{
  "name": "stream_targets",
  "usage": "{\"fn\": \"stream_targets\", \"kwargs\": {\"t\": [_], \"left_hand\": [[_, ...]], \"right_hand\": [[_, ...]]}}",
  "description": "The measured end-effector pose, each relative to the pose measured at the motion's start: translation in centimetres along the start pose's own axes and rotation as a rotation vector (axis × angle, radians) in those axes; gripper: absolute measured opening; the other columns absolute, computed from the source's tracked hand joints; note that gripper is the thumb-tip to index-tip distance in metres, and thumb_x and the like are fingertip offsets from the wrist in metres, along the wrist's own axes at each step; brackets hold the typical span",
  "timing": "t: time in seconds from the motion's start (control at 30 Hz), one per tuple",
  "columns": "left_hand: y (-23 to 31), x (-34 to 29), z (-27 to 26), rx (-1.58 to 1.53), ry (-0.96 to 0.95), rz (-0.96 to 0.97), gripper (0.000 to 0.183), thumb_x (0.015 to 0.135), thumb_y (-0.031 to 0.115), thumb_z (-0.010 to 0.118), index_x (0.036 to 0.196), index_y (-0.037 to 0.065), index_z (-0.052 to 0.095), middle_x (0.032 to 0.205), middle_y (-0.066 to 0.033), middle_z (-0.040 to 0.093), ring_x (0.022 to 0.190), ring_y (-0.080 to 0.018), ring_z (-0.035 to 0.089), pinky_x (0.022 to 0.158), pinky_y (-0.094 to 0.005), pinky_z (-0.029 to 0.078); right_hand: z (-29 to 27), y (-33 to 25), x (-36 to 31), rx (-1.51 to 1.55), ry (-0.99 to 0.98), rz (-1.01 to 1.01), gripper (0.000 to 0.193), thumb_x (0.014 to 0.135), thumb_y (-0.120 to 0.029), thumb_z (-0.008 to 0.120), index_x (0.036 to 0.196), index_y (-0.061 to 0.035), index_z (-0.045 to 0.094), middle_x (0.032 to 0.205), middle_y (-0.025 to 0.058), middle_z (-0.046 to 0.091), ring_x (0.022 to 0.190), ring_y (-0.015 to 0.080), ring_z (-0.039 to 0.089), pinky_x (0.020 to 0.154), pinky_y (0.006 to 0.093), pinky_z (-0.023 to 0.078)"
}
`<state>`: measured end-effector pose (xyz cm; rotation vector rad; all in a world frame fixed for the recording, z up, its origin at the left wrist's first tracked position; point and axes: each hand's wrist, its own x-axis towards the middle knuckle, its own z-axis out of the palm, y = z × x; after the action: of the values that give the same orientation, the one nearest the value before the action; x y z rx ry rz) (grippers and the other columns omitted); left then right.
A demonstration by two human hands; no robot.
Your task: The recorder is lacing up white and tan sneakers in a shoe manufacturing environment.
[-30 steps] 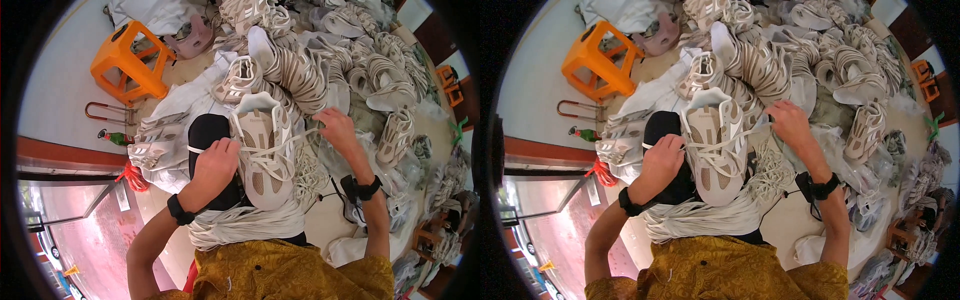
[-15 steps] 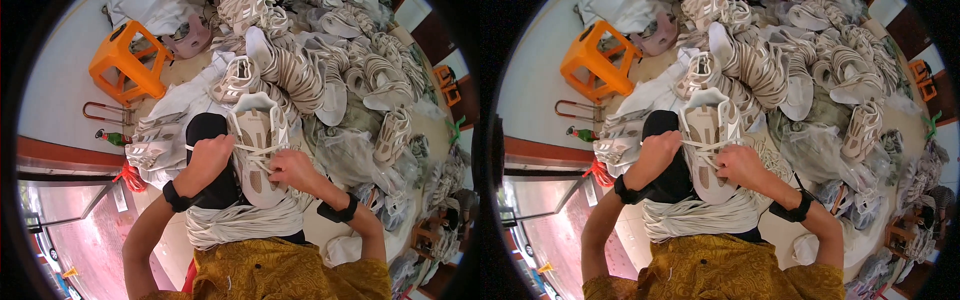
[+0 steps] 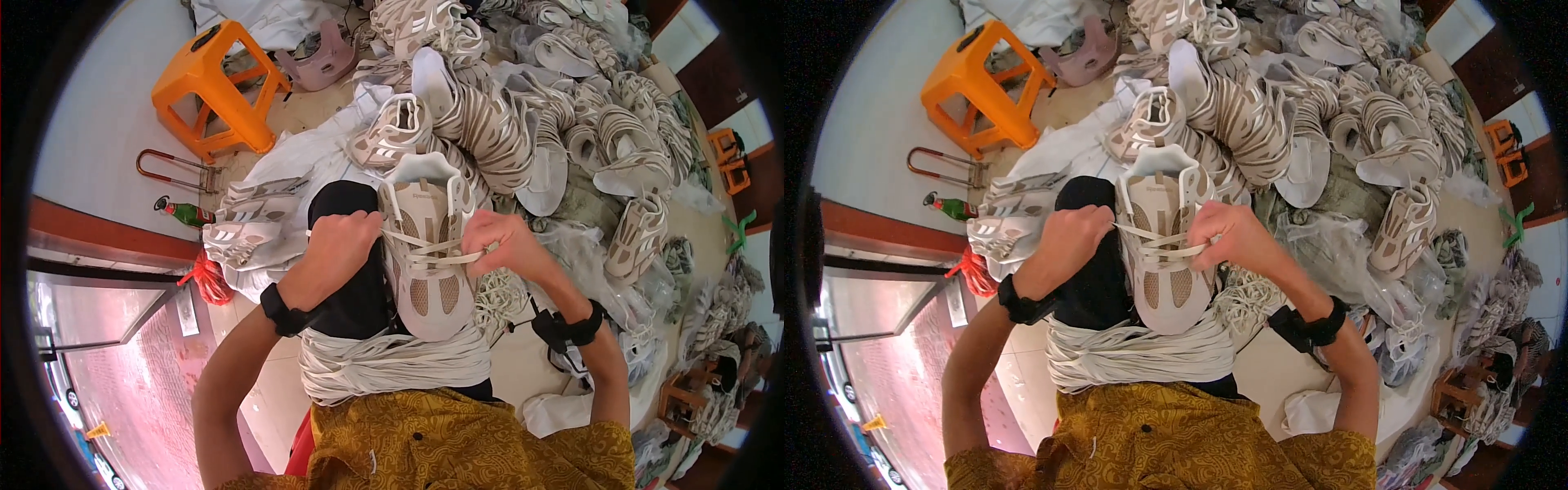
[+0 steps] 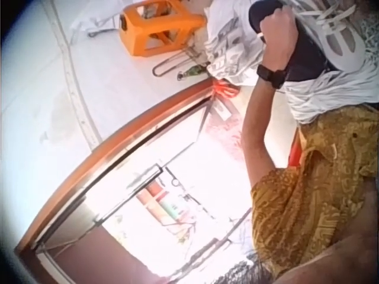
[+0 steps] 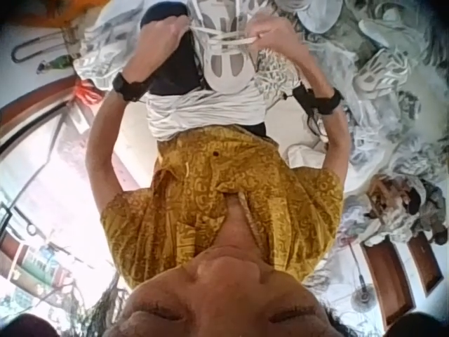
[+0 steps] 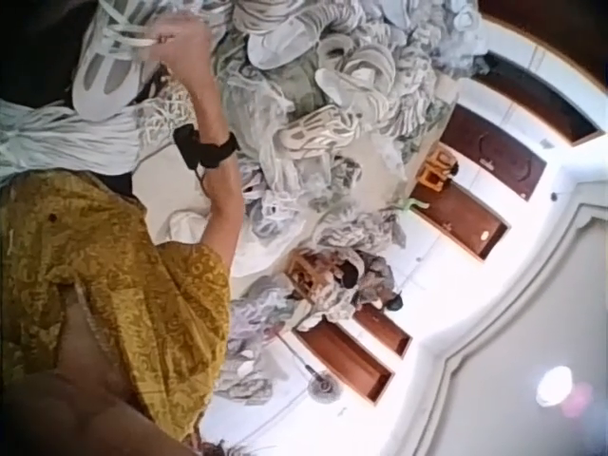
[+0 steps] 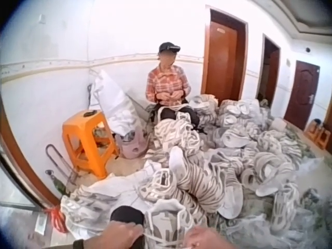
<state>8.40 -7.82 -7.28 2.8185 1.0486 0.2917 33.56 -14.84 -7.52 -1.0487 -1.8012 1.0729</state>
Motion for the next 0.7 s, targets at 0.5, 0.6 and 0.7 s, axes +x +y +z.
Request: {"fn": "stream_targets", "kwargs": {"t": [0.5,0.6,0.7], "left_hand": [[-8.7,-4.6,-2.6,0.144,0.219,-0.01,0.014,0.071,0.003,0.047,0.081,0.005,0.056,0.077,-0.0131,0.059,0.071,-0.0287,0.058,0.058,-0.0355,0.047],[-12.0,-7.5,-3.3,0.29,0.138,-0.143,0.013,0.071,0.001,0.047,0.08,0.006,0.055,0.074,-0.0125,0.058,0.068,-0.0274,0.058,0.056,-0.0371,0.046],[-11.6,-7.3,-2.5,0.414,0.122,-0.133,0.009,0.072,0.003,0.049,0.077,0.008,0.054,0.071,-0.0121,0.057,0.065,-0.0269,0.057,0.053,-0.0369,0.044]], "right_hand": [[0.0,2.0,1.1,0.021,-0.099,0.119,0.011,0.057,-0.01,0.066,0.059,-0.0016,0.06,0.066,0.0008,0.054,0.065,0.01,0.049,0.058,0.0241,0.037],[1.7,3.6,1.7,-0.637,0.0,0.114,0.01,0.055,-0.008,0.067,0.062,-0.0027,0.061,0.063,0.006,0.054,0.062,0.0094,0.051,0.057,0.0246,0.04],[0.7,5.9,0.7,0.041,0.148,0.415,0.01,0.057,-0.006,0.065,0.066,-0.002,0.062,0.059,0.0064,0.054,0.055,0.0097,0.051,0.052,0.0254,0.04]]}}
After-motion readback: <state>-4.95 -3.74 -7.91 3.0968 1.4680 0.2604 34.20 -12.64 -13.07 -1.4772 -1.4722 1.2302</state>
